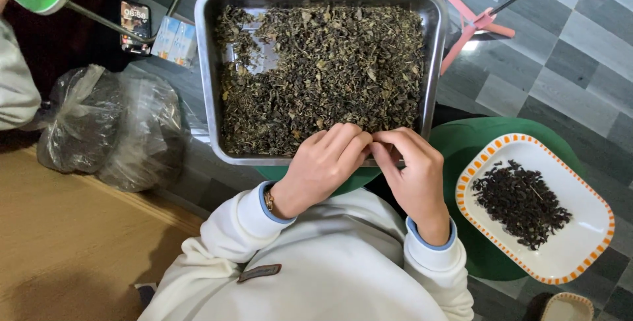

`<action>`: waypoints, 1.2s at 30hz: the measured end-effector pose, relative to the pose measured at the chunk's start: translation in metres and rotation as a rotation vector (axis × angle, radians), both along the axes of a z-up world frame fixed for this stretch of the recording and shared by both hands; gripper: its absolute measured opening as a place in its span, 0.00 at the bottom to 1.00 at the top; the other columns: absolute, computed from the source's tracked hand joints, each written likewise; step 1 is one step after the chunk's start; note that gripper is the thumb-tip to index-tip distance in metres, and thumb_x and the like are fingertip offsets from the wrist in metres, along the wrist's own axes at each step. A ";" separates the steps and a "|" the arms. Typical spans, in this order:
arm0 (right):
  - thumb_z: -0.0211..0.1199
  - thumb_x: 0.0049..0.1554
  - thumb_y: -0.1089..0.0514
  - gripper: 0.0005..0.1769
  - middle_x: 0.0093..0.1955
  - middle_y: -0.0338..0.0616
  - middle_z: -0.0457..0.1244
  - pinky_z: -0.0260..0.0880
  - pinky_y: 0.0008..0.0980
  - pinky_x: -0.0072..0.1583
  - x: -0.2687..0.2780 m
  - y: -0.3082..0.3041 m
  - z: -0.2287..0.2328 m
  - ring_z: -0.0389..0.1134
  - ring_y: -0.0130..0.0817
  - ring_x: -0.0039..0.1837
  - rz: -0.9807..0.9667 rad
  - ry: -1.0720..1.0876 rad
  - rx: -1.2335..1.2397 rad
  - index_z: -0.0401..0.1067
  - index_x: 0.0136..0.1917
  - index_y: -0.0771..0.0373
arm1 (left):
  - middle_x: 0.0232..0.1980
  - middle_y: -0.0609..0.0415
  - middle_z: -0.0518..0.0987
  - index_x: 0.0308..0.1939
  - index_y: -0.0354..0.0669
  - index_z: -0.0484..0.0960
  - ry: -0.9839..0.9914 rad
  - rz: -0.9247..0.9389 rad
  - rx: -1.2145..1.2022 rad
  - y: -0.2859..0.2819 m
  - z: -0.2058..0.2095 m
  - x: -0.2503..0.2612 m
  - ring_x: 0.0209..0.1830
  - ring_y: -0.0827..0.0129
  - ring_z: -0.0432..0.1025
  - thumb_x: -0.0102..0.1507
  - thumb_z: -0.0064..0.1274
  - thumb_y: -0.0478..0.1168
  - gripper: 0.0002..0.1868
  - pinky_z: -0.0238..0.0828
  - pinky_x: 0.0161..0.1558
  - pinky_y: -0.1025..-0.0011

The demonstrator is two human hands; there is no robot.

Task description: Sorting dried tea leaves by hand to remove stems and impurities from a metal tray into a separate bowl.

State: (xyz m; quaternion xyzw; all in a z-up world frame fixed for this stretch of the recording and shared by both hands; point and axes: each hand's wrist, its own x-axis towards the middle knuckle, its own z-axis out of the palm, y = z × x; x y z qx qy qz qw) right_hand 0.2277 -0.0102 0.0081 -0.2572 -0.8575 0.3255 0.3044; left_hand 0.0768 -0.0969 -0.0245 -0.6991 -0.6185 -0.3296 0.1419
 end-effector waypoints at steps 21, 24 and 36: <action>0.60 0.74 0.82 0.13 0.58 0.71 0.71 0.71 0.46 0.60 0.222 -0.010 -0.014 0.71 0.55 0.56 -0.666 -0.212 0.322 0.77 0.69 0.88 | 0.48 0.44 0.71 0.54 0.31 0.74 -0.167 0.278 -0.446 -0.028 0.033 -0.123 0.43 0.50 0.73 0.65 0.59 0.27 0.15 0.79 0.32 0.58; 0.69 0.81 0.71 0.03 0.52 0.54 0.71 0.68 0.43 0.62 0.219 -0.009 -0.020 0.69 0.44 0.48 -0.659 -0.298 0.326 0.82 0.65 0.75 | 0.49 0.42 0.72 0.53 0.29 0.75 -0.126 0.258 -0.486 -0.022 0.018 -0.126 0.48 0.50 0.71 0.64 0.60 0.28 0.15 0.77 0.41 0.56; 0.71 0.84 0.77 0.05 0.52 0.60 0.68 0.70 0.41 0.59 0.214 -0.011 -0.036 0.70 0.46 0.53 -0.599 -0.301 0.256 0.83 0.71 0.82 | 0.44 0.44 0.66 0.39 0.39 0.67 -0.113 0.255 -0.413 -0.020 -0.001 -0.122 0.45 0.49 0.64 0.63 0.46 0.26 0.06 0.64 0.49 0.54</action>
